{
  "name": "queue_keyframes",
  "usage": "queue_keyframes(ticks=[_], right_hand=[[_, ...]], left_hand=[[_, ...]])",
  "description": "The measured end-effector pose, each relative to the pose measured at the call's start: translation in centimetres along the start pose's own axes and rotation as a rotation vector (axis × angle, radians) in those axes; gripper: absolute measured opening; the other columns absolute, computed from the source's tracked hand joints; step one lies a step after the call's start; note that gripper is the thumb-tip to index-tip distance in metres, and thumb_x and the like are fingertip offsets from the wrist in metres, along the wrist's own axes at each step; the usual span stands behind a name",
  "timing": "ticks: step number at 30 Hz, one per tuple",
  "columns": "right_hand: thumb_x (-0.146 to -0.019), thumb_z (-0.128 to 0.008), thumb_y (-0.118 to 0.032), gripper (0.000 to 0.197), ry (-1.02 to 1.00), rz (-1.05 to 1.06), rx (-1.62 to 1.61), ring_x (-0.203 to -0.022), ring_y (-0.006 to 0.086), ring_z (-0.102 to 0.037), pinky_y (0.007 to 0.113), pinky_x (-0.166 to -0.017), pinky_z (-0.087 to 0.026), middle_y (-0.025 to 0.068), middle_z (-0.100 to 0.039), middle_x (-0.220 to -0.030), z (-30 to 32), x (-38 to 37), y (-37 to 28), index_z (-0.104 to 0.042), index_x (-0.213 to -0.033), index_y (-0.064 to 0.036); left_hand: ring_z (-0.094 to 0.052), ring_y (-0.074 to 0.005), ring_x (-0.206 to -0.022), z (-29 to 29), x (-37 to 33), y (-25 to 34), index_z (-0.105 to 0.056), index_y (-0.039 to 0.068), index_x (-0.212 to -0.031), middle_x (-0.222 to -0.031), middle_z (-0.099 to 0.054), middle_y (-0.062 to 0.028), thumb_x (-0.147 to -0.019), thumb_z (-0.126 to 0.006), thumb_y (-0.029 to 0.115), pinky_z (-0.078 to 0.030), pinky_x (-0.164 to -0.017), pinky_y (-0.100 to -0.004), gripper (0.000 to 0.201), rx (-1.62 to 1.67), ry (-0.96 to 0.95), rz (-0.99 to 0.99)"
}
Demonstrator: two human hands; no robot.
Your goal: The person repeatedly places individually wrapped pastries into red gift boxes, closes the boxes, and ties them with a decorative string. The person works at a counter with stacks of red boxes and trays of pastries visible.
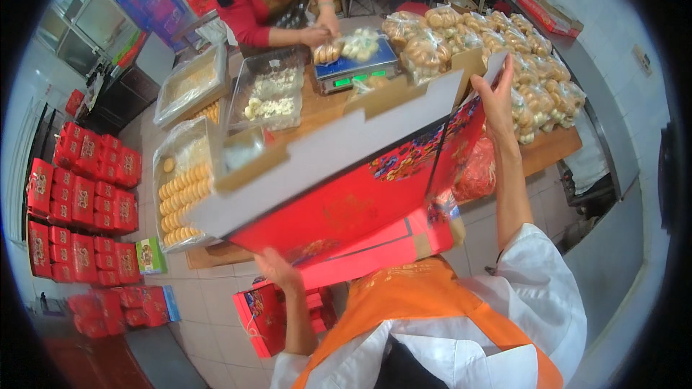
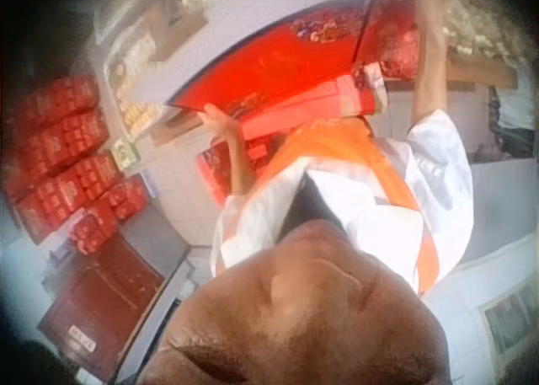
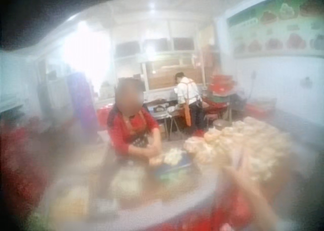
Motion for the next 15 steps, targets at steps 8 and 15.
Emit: queue_keyframes(ticks=[8, 15], right_hand=[[-0.064, -0.061, -0.030, 0.099, -0.593, 0.158, -0.203, -0.129, 0.0249, -0.027, 0.037, -0.103, -0.027, 0.0138, -0.026, -0.140, -3.1, 4.2, -4.1, -0.006, -0.143, -0.0066], [-0.065, -0.065, -0.045, 0.098, -0.706, -0.019, -0.381, -0.125, 0.0298, -0.037, 0.041, -0.104, -0.027, 0.0179, -0.034, -0.136, -4.4, 5.3, -4.2, -0.018, -0.141, -0.0053]], left_hand=[[-0.013, -0.0267, -0.134, 0.5, -2.2, -1.7, -0.002, -0.007, -0.138, -0.145, -0.010, -0.0200, -0.097, -0.030, 0.033, -0.011, -0.109, -0.0358, 0.064, -0.269, 0.016, 0.063], [-0.012, -0.0314, -0.134, -3.5, -1.8, 7.5, -0.020, -0.005, -0.135, -0.142, -0.016, -0.0227, -0.090, -0.041, 0.026, -0.012, -0.108, -0.0408, 0.059, -0.473, 0.039, -1.068]])
Point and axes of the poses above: each hand's wrist, its own x-axis away from the middle knuckle, its own z-axis out of the back of the hand, y = z × x, the point moved 1 cm from there along -x, towards the middle knuckle
